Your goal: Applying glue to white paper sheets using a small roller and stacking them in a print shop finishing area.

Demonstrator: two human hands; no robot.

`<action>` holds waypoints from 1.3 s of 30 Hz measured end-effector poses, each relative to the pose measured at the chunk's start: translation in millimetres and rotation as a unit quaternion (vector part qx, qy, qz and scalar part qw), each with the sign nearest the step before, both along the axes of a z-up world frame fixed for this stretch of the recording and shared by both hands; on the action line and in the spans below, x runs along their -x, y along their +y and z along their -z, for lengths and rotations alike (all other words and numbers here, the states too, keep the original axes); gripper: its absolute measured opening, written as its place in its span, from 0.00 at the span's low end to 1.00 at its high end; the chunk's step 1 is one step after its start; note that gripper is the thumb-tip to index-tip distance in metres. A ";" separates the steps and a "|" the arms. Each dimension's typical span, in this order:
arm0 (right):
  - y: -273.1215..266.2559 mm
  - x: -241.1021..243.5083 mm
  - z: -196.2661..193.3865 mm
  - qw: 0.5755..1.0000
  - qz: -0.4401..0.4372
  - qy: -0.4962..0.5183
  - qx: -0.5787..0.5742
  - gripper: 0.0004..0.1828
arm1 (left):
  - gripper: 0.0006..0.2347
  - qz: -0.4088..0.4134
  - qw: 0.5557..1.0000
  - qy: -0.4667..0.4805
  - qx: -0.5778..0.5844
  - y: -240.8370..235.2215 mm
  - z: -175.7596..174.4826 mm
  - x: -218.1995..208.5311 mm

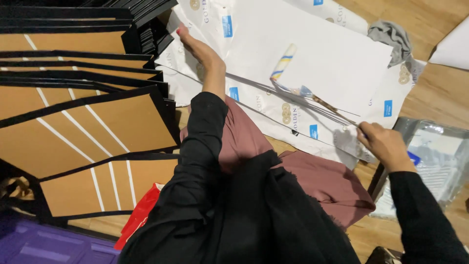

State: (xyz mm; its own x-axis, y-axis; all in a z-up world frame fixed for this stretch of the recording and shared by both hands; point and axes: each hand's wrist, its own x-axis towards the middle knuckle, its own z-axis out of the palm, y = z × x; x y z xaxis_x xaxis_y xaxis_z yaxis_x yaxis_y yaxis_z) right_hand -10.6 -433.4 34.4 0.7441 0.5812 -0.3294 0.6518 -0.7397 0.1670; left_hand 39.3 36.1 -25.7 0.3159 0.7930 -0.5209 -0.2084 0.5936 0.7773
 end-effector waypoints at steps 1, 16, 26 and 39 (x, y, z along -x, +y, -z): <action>9.6 -0.3 3.6 0.999 0.024 0.033 -0.002 0.10 | 0.28 0.002 1.000 0.005 -0.019 -5.2 9.3 -4.7; 57.3 -10.0 2.7 0.993 0.111 0.019 -0.042 0.10 | 0.27 0.036 0.998 0.043 -0.041 -6.5 2.1 -4.5; 73.1 2.0 17.9 0.976 0.182 -0.032 -0.114 0.11 | 0.25 0.025 0.990 -0.044 -0.134 8.0 37.2 -8.4; -230.0 213.5 -1.7 0.877 0.449 -0.162 0.055 0.11 | 0.29 0.115 0.972 0.081 -0.188 5.7 53.2 2.4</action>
State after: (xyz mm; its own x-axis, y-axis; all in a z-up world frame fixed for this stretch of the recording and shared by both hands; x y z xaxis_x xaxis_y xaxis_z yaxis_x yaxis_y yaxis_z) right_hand -224.0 -663.5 36.1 0.9507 -0.3083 -0.0339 -0.2794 -0.8987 0.3380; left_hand 36.9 41.7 -78.9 0.4448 0.8555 -0.2653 0.0385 0.2776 0.9599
